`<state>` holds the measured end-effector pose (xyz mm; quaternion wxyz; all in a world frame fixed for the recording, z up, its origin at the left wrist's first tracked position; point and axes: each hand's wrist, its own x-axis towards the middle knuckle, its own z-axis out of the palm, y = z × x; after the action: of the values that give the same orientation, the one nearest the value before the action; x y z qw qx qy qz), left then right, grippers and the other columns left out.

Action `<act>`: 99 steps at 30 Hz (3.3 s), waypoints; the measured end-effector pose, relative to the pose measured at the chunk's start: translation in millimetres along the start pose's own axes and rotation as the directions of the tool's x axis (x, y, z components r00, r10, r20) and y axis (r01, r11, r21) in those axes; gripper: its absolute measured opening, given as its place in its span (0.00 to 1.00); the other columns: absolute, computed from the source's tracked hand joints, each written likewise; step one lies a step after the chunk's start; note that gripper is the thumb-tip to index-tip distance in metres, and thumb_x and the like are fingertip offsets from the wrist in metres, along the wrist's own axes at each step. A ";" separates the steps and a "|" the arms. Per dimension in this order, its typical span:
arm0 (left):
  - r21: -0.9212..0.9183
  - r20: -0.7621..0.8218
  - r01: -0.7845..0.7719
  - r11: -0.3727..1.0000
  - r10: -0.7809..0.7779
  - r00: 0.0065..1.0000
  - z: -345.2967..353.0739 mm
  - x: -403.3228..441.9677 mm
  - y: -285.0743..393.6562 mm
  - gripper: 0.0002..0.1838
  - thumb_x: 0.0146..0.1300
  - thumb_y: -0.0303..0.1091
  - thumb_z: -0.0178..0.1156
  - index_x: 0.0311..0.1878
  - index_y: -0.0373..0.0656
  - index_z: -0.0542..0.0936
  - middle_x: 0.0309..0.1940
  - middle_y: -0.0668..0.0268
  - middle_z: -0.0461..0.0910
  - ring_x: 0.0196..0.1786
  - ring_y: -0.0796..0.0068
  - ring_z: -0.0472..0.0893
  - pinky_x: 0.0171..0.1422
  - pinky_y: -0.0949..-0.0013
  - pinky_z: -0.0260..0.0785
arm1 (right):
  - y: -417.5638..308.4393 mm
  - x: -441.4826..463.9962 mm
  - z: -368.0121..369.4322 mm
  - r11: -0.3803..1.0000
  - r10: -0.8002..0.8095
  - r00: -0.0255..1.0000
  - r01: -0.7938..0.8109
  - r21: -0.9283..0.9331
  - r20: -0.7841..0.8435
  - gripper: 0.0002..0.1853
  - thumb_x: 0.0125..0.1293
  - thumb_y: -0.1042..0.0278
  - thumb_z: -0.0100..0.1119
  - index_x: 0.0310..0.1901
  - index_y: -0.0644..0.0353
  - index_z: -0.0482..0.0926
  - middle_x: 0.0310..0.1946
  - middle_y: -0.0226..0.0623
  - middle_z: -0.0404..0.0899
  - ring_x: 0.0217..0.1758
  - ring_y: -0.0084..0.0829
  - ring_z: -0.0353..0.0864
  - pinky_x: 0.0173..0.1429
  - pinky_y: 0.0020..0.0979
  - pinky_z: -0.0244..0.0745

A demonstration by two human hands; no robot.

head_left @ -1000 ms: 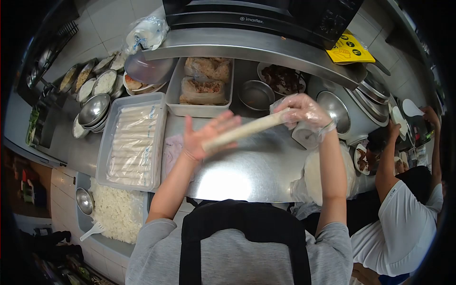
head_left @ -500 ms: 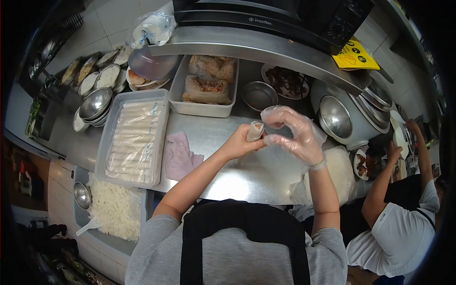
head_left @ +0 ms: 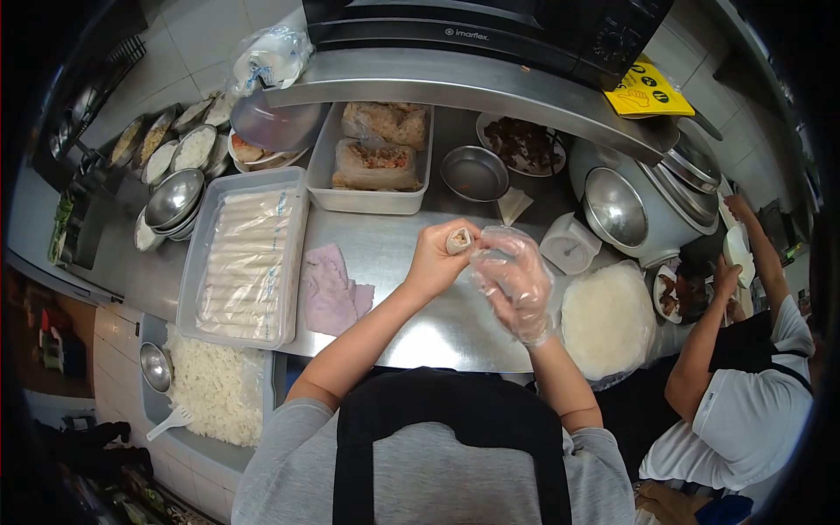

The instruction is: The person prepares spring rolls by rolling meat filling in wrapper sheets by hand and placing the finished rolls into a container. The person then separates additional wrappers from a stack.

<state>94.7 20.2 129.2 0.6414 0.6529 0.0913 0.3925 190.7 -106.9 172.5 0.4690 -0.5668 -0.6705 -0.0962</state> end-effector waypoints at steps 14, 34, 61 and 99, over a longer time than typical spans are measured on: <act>0.051 -0.044 -0.073 0.996 0.075 0.996 6.9 8.3 -0.8 0.06 0.49 0.27 0.66 0.29 0.36 0.79 0.22 0.68 0.80 0.28 0.85 0.74 0.32 0.74 0.69 | 6.9 14.7 29.7 0.948 0.001 1.000 -0.002 -0.317 -0.003 0.15 0.57 0.59 0.64 0.43 0.57 0.81 0.49 0.38 0.76 0.56 0.42 0.74 0.66 0.46 0.58; -0.181 0.340 0.118 0.976 -0.051 0.939 -5.7 20.6 12.6 0.05 0.53 0.26 0.68 0.34 0.41 0.84 0.25 0.75 0.80 0.29 0.87 0.75 0.34 0.78 0.69 | 28.4 37.7 5.5 0.982 -0.159 0.943 0.183 -0.055 0.292 0.20 0.62 0.48 0.61 0.40 0.60 0.81 0.51 0.44 0.74 0.57 0.43 0.74 0.64 0.40 0.67; 0.035 0.041 0.012 0.999 -0.013 0.999 -1.5 25.4 25.2 0.04 0.50 0.22 0.63 0.25 0.38 0.76 0.19 0.71 0.76 0.26 0.86 0.71 0.30 0.74 0.64 | 6.6 23.8 4.7 0.962 -0.174 0.984 0.162 -0.222 -0.036 0.18 0.53 0.67 0.66 0.47 0.57 0.83 0.50 0.40 0.77 0.55 0.42 0.75 0.59 0.44 0.67; -0.239 0.249 0.111 0.965 -0.050 0.967 -13.6 30.4 63.6 0.42 0.53 0.23 0.68 0.71 0.42 0.60 0.45 0.61 0.80 0.50 0.73 0.80 0.52 0.69 0.76 | 36.0 -20.3 50.8 0.429 0.414 0.643 -0.762 0.485 0.644 0.28 0.64 0.48 0.64 0.55 0.61 0.73 0.50 0.35 0.74 0.56 0.28 0.73 0.59 0.35 0.70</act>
<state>82.2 39.3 197.3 0.7404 0.6051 -0.0109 0.2923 193.2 -74.7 115.4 0.4932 -0.5404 -0.4840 0.4800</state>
